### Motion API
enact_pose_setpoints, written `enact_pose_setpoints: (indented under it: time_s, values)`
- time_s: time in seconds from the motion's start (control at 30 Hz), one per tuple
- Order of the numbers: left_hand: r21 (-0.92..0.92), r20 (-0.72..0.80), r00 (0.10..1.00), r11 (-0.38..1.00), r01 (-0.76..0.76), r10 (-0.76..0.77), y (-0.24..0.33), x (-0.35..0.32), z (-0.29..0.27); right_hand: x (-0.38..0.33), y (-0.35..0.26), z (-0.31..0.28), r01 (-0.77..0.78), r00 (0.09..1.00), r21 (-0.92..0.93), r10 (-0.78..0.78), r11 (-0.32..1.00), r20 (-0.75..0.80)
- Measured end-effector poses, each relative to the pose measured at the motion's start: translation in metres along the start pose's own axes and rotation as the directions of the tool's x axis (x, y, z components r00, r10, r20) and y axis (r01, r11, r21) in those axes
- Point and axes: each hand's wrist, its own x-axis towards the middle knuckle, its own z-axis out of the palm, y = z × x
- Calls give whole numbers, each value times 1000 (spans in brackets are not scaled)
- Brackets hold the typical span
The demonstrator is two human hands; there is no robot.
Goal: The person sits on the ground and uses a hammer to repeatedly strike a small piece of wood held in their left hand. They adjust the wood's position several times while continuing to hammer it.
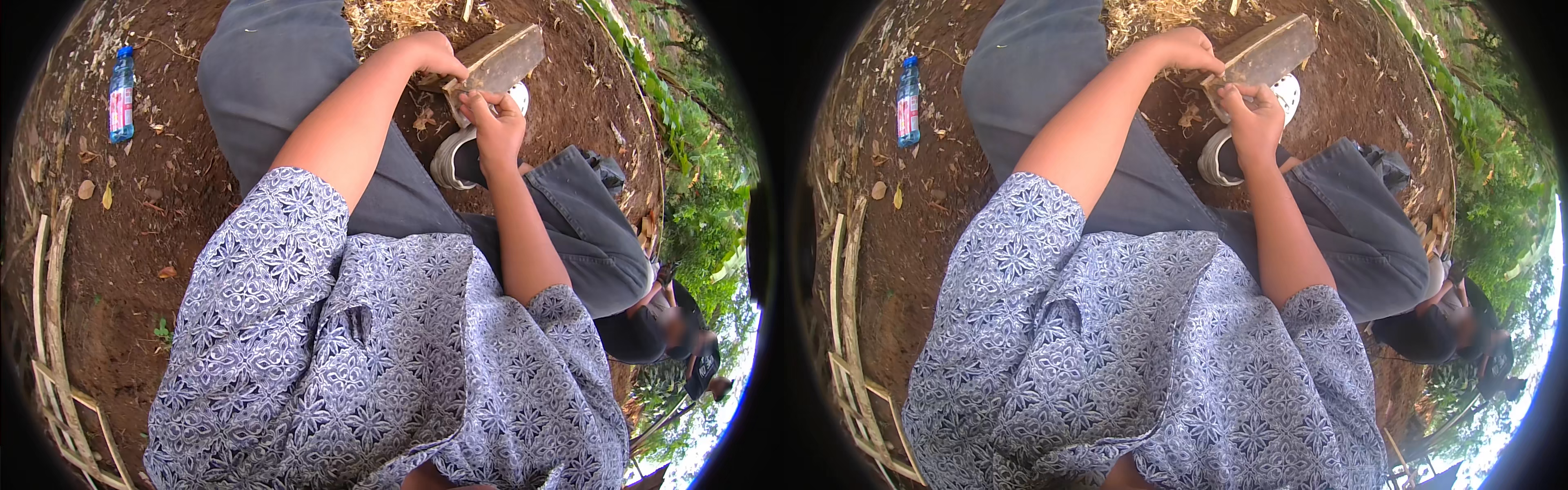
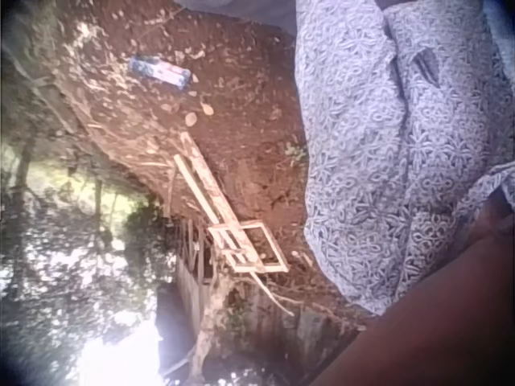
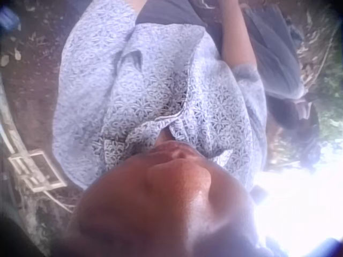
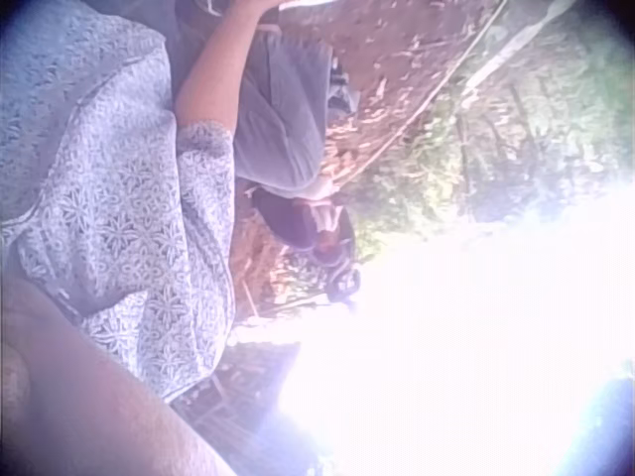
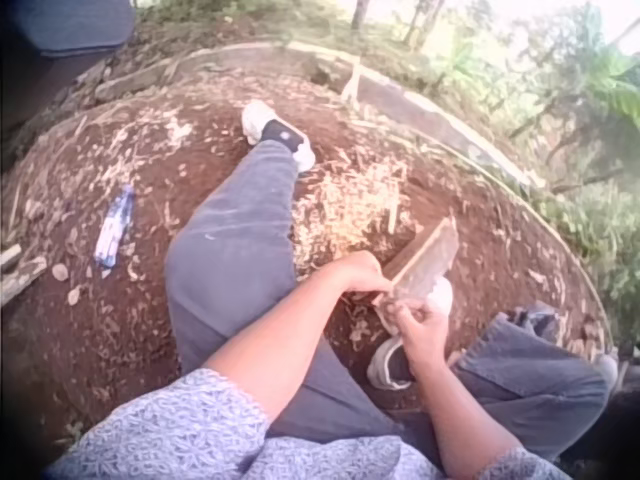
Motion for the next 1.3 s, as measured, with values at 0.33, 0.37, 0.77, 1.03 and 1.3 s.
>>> enact_pose_setpoints:
  time_s: [0.33, 0.37, 0.77, 1.03, 1.3]
  values:
    - [25, -18, 999, 999, -45, 45, -7, 10, 3, -1, 2, 2, 33, 998, 83, -29, 996, -46]
    - [28, -20, 999, 999, -36, 36, -8, 11, 3, -1, 3, 2, 37, 998, 75, -33, 996, -52]
    - [-49, 4, 1000, 999, -23, 23, -9, 9, 2, 4, 5, 0, 32, 998, 31, -31, 999, -52]
    - [-58, 19, 1000, 998, -18, 19, -10, 11, 3, 5, 8, 0, 60, 997, 26, -59, 998, -47]
    - [0, 44, 998, 999, 54, -54, -8, 13, 4, 4, 4, 1, 58, 998, -24, -58, 998, -34]
